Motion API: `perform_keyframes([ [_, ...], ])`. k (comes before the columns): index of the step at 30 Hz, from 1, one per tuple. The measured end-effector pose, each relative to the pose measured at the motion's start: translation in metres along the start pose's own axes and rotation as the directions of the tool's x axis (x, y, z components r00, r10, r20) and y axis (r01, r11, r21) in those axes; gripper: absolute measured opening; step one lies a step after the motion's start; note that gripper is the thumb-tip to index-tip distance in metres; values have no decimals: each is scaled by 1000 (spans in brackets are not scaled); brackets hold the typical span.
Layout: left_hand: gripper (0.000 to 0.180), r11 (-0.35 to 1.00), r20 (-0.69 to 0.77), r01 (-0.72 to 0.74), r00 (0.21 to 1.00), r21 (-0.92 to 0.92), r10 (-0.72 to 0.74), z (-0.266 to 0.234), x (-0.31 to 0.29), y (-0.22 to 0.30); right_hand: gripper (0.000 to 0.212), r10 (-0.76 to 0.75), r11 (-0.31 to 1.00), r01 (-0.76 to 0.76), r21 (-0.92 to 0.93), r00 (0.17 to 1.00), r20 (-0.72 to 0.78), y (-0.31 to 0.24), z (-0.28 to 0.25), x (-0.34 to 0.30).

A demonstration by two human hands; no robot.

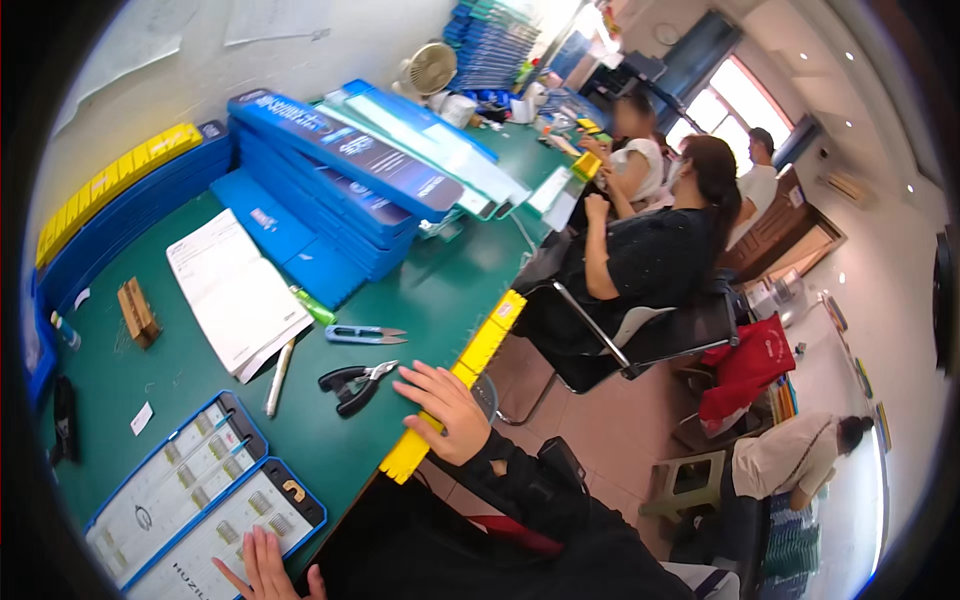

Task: The recorder is assembling and inspecting LED light strips on a blue tray, using manual adjustment and small components.

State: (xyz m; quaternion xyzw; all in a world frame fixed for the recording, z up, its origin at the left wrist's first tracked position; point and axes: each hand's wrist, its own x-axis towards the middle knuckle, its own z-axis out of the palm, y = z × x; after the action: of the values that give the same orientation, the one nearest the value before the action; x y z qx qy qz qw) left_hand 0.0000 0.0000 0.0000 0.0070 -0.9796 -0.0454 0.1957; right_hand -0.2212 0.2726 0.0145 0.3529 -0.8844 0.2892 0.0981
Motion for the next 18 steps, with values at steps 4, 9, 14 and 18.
perform_keyframes([
  [4,48,989,-39,103,993,-103,-108,-13,1,13,44,33,977,-59,-204,991,-130,26,-13,-38],
  [9,47,990,-57,114,991,-86,-119,-19,-1,16,35,-83,951,-12,-308,952,-294,61,-23,-54],
  [14,48,988,-71,129,988,-88,-136,-17,-2,15,19,-47,976,-28,-215,941,-334,64,-37,-48],
  [18,50,990,-77,125,989,-67,-130,-15,-5,13,15,161,982,-185,-42,930,-330,51,-37,-45],
])
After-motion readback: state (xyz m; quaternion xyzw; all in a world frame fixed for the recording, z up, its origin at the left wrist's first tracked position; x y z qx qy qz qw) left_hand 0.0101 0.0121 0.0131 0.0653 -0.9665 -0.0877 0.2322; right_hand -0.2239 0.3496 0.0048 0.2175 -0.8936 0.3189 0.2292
